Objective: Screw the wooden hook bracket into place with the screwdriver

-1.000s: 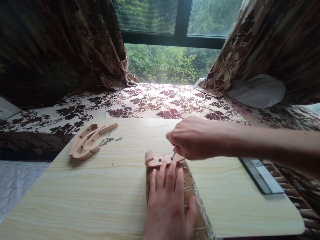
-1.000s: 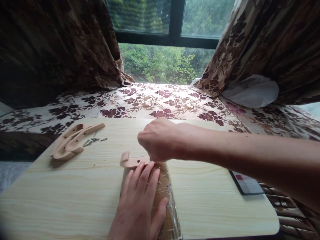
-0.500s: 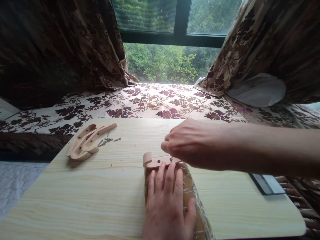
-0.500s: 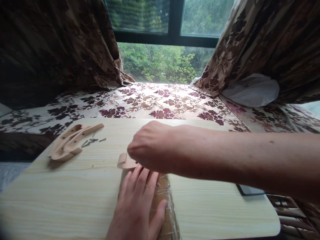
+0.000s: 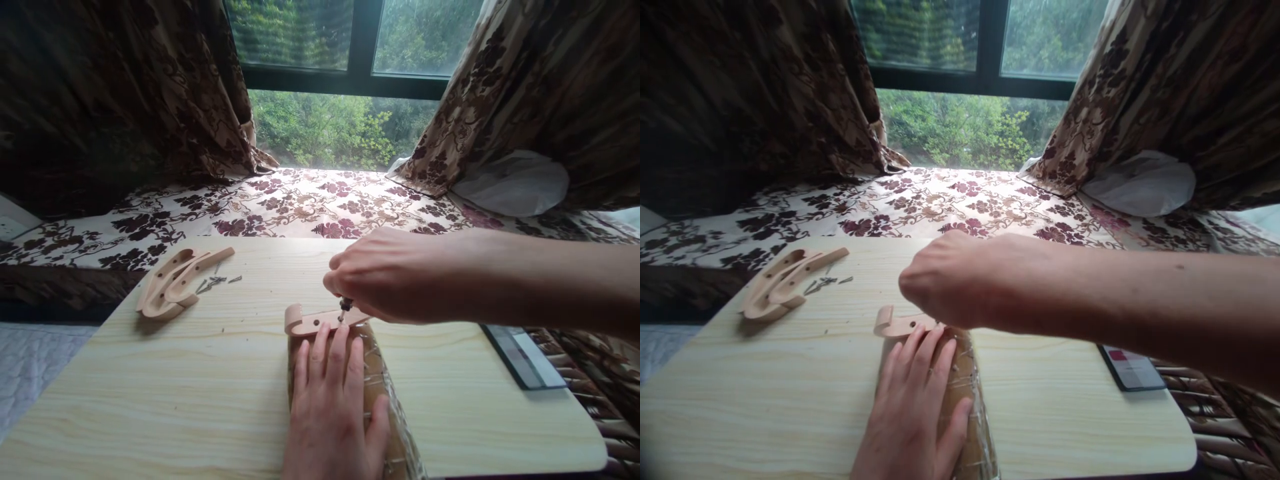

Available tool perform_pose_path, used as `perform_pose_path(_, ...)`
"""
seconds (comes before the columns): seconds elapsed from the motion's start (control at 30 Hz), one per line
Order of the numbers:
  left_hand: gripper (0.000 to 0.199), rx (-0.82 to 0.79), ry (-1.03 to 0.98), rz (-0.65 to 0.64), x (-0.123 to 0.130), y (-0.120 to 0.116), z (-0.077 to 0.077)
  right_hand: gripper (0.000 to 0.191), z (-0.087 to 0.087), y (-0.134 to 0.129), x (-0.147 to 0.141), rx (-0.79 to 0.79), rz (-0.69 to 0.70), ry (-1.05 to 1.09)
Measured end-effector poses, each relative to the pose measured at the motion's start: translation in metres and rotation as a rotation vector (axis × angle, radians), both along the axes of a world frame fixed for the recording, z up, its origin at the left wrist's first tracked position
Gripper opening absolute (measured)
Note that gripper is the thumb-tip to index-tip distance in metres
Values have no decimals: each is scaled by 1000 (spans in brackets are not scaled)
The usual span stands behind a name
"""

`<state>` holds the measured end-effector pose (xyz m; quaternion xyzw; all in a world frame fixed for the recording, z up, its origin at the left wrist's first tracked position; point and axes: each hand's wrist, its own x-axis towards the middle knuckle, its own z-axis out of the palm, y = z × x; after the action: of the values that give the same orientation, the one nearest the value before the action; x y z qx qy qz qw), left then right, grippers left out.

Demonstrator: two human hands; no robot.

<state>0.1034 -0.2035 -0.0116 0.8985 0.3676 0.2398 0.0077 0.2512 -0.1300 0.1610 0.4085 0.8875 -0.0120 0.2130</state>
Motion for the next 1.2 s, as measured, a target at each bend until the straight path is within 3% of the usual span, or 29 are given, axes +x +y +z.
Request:
perform_pose_path(0.2,55,-13,26,-10,0,1,-1,17,-3,0,-2,24,83,-10)
perform_pose_path(0.43,54,-33,28,-12,0,1,-1,22,-9,5,6,56,-109,23)
perform_pose_path(0.5,54,-29,24,-11,0,0,0,15,-8,5,7,62,-123,23)
perform_pose_path(0.6,53,-17,18,-1,0,-1,0,6,-1,2,3,31,-51,-1)
perform_pose_path(0.8,53,-27,5,-2,1,0,0,17,-1,0,-7,0,99,5)
perform_pose_path(0.87,52,-27,-13,-2,1,0,1,17,-7,6,-5,-20,35,73)
perform_pose_path(1.03,50,26,-36,6,2,0,1,28,-11,14,14,-99,-280,86)
perform_pose_path(1.13,51,60,-2,7,0,0,0,35,-8,4,34,-184,-327,115)
perform_pose_path(1.2,52,92,17,-4,-2,1,-1,36,-12,-9,49,-122,-404,271)
